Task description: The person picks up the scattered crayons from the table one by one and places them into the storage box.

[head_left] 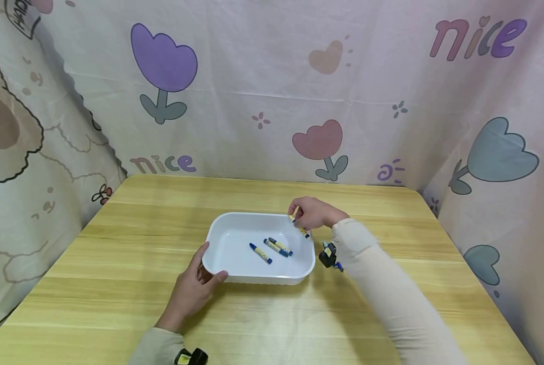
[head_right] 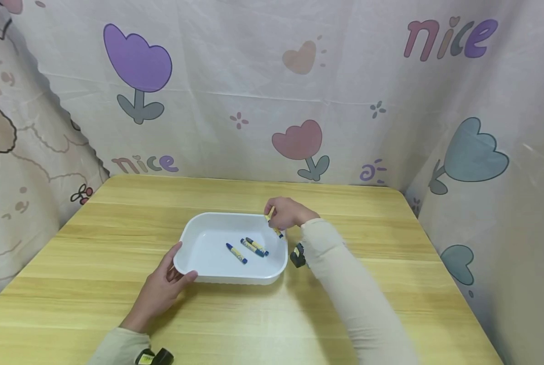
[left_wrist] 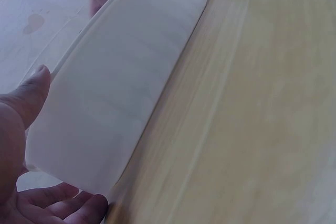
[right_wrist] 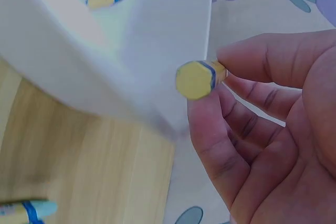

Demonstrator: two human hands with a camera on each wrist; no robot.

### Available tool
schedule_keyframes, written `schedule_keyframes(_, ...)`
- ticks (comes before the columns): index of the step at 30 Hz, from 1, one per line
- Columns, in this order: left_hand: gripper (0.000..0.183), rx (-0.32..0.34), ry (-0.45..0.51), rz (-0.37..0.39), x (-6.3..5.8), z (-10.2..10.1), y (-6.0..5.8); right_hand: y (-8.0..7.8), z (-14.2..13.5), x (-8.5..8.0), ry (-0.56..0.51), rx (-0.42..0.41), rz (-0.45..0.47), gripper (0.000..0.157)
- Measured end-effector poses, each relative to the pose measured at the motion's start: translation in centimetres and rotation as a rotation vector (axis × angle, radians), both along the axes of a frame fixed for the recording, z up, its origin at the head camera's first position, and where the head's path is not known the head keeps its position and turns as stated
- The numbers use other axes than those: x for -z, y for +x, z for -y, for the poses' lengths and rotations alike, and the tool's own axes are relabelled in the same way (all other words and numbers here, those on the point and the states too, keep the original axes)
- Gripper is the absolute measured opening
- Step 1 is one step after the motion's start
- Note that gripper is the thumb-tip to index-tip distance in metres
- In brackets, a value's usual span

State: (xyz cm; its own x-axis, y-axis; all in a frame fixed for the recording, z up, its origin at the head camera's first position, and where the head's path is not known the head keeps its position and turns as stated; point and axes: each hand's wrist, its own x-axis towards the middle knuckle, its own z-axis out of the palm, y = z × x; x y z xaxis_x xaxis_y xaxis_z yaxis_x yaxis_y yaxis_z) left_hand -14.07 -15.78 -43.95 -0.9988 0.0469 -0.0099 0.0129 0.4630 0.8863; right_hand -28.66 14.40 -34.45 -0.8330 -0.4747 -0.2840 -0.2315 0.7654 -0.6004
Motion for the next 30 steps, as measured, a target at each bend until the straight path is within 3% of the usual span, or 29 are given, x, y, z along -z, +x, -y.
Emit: schedule_keyframes(30,0.09,0.004,0.006,-0.018,0.1,0.0,0.0,0.6,5.0,0.7,0.096,-0.091,0.021,0.031)
